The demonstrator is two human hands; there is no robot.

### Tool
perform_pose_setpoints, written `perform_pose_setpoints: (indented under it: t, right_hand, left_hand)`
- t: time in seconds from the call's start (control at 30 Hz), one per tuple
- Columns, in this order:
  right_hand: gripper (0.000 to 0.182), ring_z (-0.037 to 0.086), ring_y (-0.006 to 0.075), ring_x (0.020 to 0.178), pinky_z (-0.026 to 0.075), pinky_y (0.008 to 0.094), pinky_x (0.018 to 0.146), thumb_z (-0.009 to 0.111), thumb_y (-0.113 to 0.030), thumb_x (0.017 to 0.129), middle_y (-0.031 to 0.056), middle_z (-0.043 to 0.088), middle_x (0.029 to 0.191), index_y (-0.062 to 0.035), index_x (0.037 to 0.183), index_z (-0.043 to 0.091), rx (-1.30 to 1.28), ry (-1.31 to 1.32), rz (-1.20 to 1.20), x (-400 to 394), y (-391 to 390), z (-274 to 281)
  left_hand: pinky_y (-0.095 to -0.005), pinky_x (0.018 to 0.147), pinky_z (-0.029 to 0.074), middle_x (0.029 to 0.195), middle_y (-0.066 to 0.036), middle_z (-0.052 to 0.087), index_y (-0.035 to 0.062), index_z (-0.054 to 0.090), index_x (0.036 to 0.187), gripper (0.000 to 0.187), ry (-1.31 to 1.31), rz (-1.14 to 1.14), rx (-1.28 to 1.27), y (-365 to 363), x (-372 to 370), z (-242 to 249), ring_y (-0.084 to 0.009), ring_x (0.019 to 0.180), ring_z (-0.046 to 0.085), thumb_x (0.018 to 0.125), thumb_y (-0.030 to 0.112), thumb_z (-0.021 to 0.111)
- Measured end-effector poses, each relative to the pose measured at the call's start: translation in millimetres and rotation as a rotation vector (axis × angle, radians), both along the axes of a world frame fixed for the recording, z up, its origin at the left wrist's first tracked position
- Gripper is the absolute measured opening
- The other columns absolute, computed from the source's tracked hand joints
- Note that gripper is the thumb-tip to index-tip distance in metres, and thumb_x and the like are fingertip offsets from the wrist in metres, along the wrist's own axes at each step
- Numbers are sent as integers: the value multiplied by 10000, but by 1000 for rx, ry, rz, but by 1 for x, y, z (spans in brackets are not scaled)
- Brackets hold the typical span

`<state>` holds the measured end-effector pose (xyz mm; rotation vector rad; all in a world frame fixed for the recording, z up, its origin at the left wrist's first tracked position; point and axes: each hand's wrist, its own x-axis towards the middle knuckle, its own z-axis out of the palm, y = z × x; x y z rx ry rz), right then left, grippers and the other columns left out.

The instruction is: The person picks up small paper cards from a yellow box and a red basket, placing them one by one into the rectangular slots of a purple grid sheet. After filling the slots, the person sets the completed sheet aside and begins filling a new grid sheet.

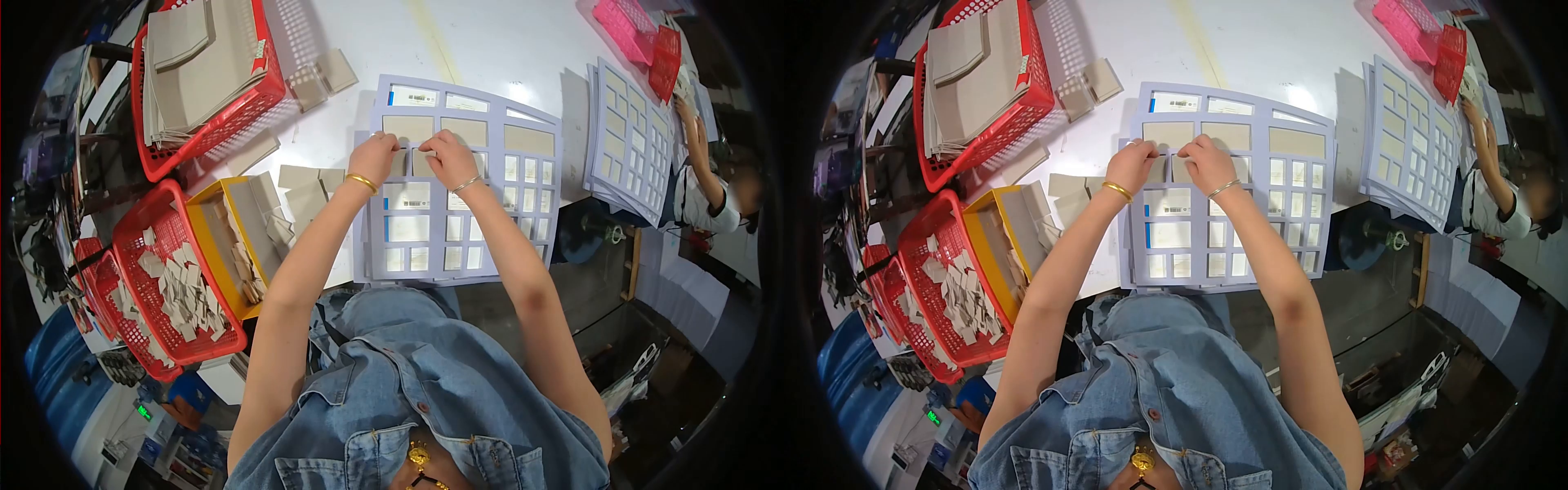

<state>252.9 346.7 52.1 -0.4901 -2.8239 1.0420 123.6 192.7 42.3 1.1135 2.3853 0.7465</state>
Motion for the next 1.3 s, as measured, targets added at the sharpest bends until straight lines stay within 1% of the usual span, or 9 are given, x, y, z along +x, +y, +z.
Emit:
perform_pose_setpoints:
  t: [0.27, 0.43, 0.57, 0.63, 0.67, 0.8, 0.97, 1.0, 1.3]
  right_hand:
    - [47, 587, 252, 769, 482, 398, 675, 720, -154, 718, 24, 540, 818, -164, 714, 675, 290, 43, -96, 4, -22, -8]
    - [51, 549, 208, 768, 390, 393, 688, 742, -201, 695, -1, 517, 734, -199, 682, 693, 379, 92, -55, 6, -18, -11]
    - [29, 547, 209, 747, 373, 396, 669, 711, -177, 689, -15, 525, 722, -191, 702, 689, 530, 55, 38, -13, -29, 14]
    - [34, 550, 223, 730, 376, 410, 659, 694, -168, 686, 2, 546, 728, -178, 715, 680, 440, 168, 145, -28, -60, 20]
    - [40, 552, 230, 722, 378, 417, 655, 685, -163, 684, 10, 556, 732, -172, 722, 676, 393, 220, 197, -36, -81, 22]
    - [116, 631, 253, 866, 445, 429, 755, 691, -232, 737, 55, 653, 863, -141, 803, 659, 154, -244, 492, -56, -182, 6]
    - [415, 634, 260, 940, 449, 423, 823, 776, -231, 689, 61, 649, 1006, -143, 1045, 581, 164, -488, 343, -70, -253, -30]
    - [519, 608, 260, 984, 427, 428, 845, 793, -229, 656, 66, 622, 1042, -136, 1099, 540, 133, -445, 310, -68, -257, -30]
    - [331, 531, 220, 990, 379, 384, 843, 644, -134, 742, 39, 566, 983, -179, 1069, 639, 187, -54, 317, -60, -266, -53]
  left_hand:
    - [-372, 725, 538, 1048, -31, 590, 152, 647, 996, 264, 196, -90, 4, -24, 26, 4, -246, 949, 588, 802, 19, 525]
    - [-373, 689, 524, 990, -64, 601, 96, 626, 985, 201, 115, 122, 313, -65, 45, 19, -273, 880, 605, 821, 0, 561]
    - [-368, 678, 511, 969, -121, 578, 67, 600, 983, 203, -48, 457, 259, -153, 57, 0, -306, 845, 605, 807, -33, 588]
    - [-391, 690, 517, 1043, -123, 557, 83, 597, 1039, 272, -70, 598, 73, -204, 61, -21, -323, 887, 605, 796, -41, 589]
    - [-399, 695, 520, 1078, -124, 547, 93, 596, 1059, 293, -21, 600, 7, -216, 59, -17, -325, 904, 604, 796, -37, 585]
    - [-425, 721, 530, 1203, -122, 506, 131, 589, 1130, 364, 94, 486, -217, -238, 47, -11, -334, 970, 600, 796, -13, 576]
    - [-435, 726, 540, 1239, -115, 501, 112, 555, 1139, 367, 128, 273, -277, -251, 27, -31, -340, 969, 605, 787, 15, 588]
    - [-440, 704, 536, 1192, -112, 512, 76, 550, 1053, 272, 118, 333, -251, -250, 27, -28, -339, 923, 612, 791, 15, 588]
    - [-450, 671, 517, 942, -139, 591, 56, 536, 945, 101, 54, 290, -341, -262, 26, 10, -357, 798, 625, 845, 64, 546]
